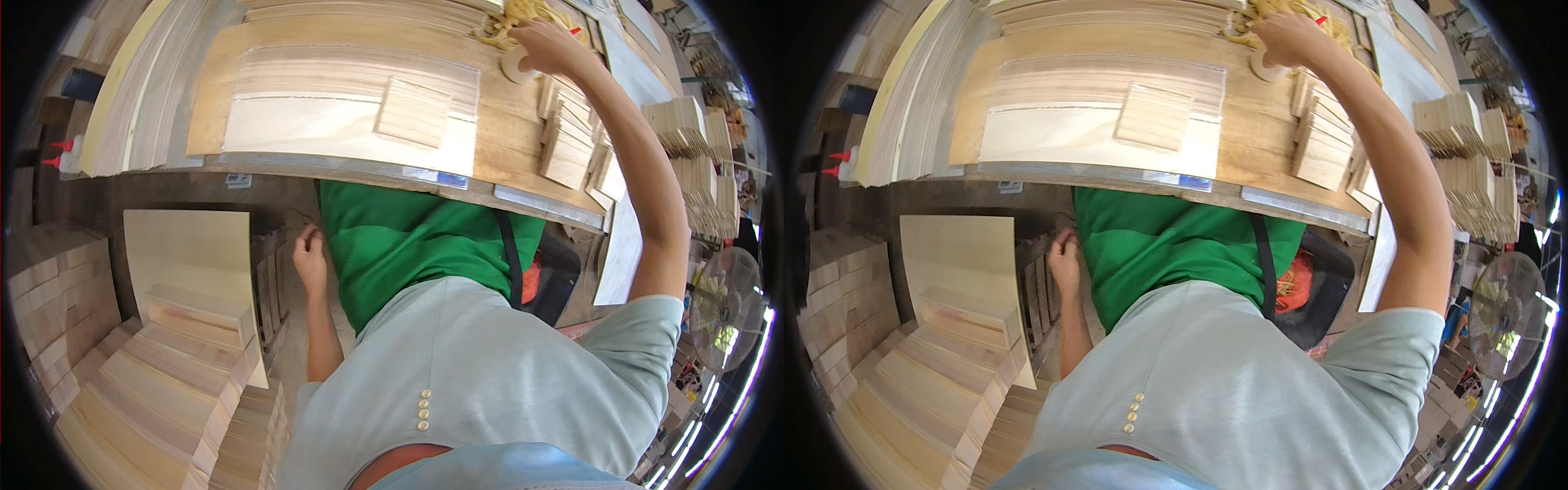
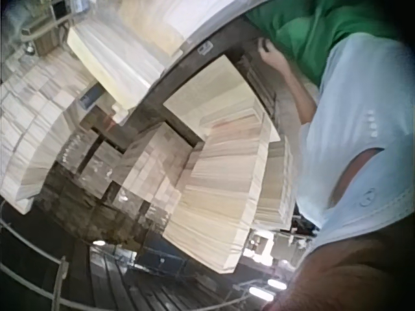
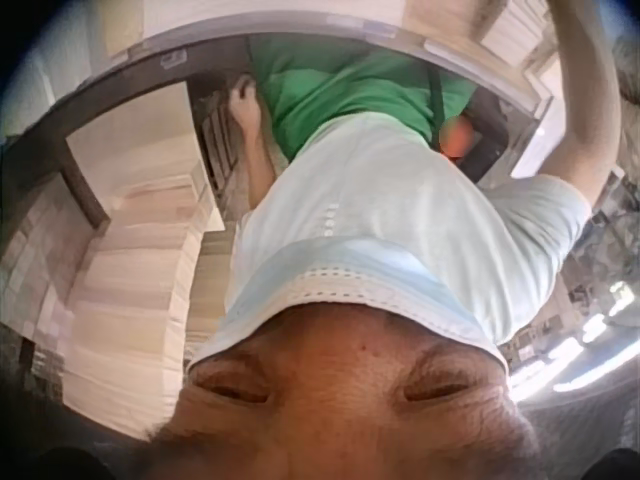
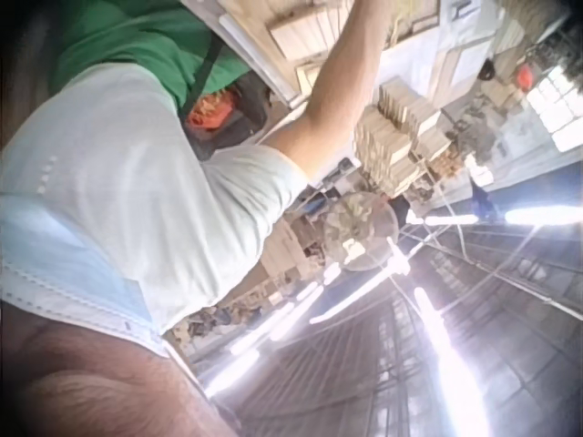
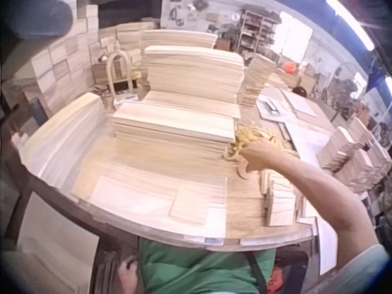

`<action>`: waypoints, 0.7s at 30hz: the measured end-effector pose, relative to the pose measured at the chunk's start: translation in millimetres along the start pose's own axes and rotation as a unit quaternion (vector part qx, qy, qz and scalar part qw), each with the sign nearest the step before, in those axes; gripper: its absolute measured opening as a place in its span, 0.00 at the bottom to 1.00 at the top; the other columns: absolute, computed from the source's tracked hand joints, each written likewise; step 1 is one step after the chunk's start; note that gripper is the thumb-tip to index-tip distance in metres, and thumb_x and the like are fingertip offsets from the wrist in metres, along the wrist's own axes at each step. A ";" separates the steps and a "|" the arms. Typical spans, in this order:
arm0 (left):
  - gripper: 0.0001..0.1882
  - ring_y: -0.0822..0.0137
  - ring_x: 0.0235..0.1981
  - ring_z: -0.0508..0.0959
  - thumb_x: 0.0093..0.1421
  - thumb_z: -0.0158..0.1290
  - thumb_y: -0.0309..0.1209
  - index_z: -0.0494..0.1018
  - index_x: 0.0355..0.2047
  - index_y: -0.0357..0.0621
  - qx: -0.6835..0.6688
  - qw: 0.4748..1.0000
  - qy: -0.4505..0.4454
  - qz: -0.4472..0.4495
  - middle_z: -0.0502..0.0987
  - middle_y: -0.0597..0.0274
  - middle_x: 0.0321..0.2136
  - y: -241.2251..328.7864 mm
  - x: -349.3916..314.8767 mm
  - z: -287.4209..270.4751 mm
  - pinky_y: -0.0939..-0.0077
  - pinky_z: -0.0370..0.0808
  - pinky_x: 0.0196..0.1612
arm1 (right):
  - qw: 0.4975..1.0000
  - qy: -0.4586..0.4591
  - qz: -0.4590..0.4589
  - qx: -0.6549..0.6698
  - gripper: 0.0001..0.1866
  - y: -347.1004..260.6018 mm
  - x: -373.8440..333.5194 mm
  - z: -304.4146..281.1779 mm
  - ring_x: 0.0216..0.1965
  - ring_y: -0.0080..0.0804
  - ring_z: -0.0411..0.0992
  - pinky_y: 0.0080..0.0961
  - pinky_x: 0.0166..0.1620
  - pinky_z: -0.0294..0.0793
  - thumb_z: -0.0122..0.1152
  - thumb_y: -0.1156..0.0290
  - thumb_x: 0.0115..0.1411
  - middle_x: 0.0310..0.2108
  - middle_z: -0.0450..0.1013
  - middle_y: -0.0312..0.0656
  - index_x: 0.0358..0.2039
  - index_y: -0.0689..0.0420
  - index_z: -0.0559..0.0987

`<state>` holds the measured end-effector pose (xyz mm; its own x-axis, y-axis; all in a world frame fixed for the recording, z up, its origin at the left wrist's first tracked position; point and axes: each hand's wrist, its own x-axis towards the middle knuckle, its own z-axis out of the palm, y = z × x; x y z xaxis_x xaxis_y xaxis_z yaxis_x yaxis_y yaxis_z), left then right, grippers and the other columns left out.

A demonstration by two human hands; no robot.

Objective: Applying glue to wooden panels and stacking them to assemble wooden components in a factory setting.

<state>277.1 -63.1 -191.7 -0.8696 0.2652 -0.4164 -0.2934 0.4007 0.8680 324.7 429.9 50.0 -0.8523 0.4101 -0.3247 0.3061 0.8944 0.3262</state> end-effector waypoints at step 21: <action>0.14 0.60 0.33 0.79 0.56 0.53 0.30 0.76 0.38 0.30 0.222 0.972 -0.064 -0.033 0.81 0.52 0.32 -76.7 25.8 8.1 0.68 0.74 0.37 | 0.749 -0.104 0.076 0.650 0.05 -102.4 -115.4 15.6 0.29 0.33 0.76 0.27 0.35 0.74 0.61 0.77 0.57 0.27 0.78 0.44 0.33 0.65 0.80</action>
<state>280.4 -80.0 -271.2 -0.7897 0.3227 -0.5218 -0.1214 0.7515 0.6485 398.3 293.8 40.2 -0.7230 0.4228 -0.5464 0.6619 0.1973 -0.7232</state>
